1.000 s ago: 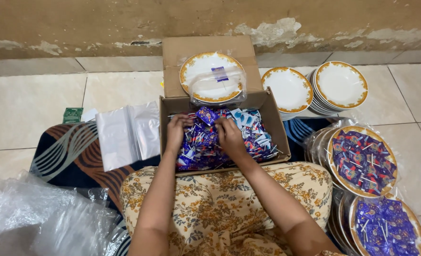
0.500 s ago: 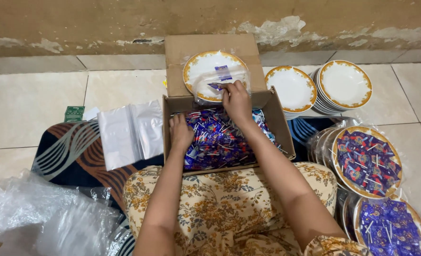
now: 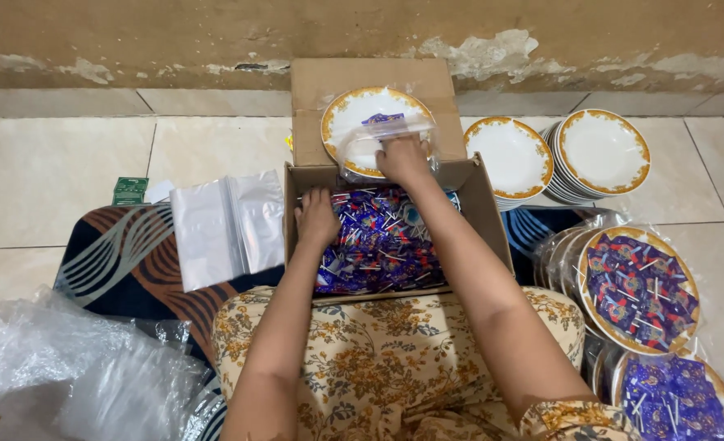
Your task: Packing small sachets and decorative plates into a cardboard box
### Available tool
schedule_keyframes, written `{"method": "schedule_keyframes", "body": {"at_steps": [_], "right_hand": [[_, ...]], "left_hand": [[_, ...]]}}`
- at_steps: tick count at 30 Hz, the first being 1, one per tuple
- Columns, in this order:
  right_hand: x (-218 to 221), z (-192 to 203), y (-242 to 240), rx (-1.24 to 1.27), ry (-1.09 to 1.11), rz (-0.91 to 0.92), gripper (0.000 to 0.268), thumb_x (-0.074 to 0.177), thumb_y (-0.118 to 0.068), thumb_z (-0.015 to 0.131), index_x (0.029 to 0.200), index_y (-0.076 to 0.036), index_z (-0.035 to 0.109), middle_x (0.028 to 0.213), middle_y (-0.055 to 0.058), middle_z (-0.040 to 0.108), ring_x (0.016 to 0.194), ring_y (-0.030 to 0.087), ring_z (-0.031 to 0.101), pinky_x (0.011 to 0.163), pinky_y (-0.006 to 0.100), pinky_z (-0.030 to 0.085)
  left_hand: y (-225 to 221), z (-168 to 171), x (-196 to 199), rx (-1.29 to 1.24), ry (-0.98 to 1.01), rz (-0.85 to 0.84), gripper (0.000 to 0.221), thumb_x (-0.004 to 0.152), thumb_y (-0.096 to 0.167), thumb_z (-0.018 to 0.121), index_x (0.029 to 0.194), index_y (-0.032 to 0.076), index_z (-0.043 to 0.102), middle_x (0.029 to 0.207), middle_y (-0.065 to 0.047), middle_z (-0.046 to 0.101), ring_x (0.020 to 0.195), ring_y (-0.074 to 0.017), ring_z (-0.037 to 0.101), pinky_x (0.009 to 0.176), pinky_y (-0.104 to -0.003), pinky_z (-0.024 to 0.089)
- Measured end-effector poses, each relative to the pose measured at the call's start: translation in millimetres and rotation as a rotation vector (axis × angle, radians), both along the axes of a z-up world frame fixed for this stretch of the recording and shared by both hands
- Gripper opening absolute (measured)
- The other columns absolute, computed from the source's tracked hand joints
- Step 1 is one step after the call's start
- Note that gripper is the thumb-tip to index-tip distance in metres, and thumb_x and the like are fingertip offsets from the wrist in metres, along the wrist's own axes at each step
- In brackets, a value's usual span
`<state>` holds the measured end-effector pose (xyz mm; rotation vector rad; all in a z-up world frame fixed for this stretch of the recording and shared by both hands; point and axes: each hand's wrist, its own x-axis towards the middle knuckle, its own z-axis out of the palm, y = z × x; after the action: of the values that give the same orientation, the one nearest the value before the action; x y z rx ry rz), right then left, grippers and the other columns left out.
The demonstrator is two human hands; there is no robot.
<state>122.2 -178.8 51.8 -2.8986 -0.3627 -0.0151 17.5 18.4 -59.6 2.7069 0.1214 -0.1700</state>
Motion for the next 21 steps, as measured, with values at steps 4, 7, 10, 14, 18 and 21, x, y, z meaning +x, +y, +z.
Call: {"method": "schedule_keyframes", "body": {"at_steps": [4,7,10,14,18,21], "right_hand": [[-30,37,5,0.002,0.009,-0.026,0.050,0.090,-0.046,0.057,0.123,-0.012,0.073,0.123,0.025,0.067,0.124,0.051,0.054,0.103,0.064,0.038],[-32,40,5,0.001,0.092,-0.038,0.060,0.094,-0.051,0.051,0.129,-0.006,0.069,0.135,0.028,0.061,0.136,0.050,0.044,0.115,0.066,0.023],[-38,26,-1,0.128,0.057,-0.020,0.052,0.098,-0.045,0.052,0.132,-0.009,0.068,0.137,0.026,0.059,0.138,0.047,0.042,0.117,0.069,0.019],[-43,-18,-18,0.384,-0.349,0.159,0.029,0.094,-0.023,0.066,0.120,-0.011,0.071,0.120,0.016,0.061,0.124,0.039,0.053,0.116,0.058,0.029],[-93,-6,-26,0.650,-0.475,0.221,0.021,0.091,-0.010,0.068,0.111,-0.017,0.072,0.112,0.007,0.058,0.113,0.033,0.058,0.108,0.051,0.041],[-122,-8,-39,0.658,-0.452,0.230,0.017,0.093,-0.011,0.068,0.108,-0.015,0.073,0.111,0.005,0.057,0.114,0.031,0.058,0.105,0.046,0.042]], "left_hand": [[6,-34,7,-0.014,0.073,-0.012,0.070,0.084,0.016,0.055,0.152,0.014,0.038,0.150,-0.008,0.045,0.144,-0.0317,0.031,0.107,-0.058,0.040],[5,-32,-3,0.062,0.016,-0.058,0.067,0.083,0.009,0.061,0.148,0.009,0.045,0.147,-0.011,0.047,0.139,-0.0341,0.037,0.103,-0.053,0.046],[10,-60,5,0.126,-0.020,-0.069,0.065,0.077,0.013,0.073,0.139,0.010,0.054,0.139,-0.009,0.052,0.135,-0.0342,0.039,0.099,-0.051,0.049],[17,-79,12,0.102,-0.092,-0.052,0.061,0.072,0.015,0.083,0.129,0.009,0.062,0.128,-0.010,0.057,0.128,-0.0338,0.045,0.095,-0.048,0.052],[11,-45,-5,0.048,-0.147,-0.033,0.042,0.085,0.007,0.068,0.126,0.012,0.063,0.124,-0.014,0.053,0.121,-0.0405,0.051,0.093,-0.050,0.051],[9,-46,-4,0.042,-0.115,-0.057,0.058,0.079,0.010,0.078,0.133,0.014,0.059,0.130,-0.016,0.054,0.121,-0.0420,0.056,0.097,-0.054,0.046]]}}
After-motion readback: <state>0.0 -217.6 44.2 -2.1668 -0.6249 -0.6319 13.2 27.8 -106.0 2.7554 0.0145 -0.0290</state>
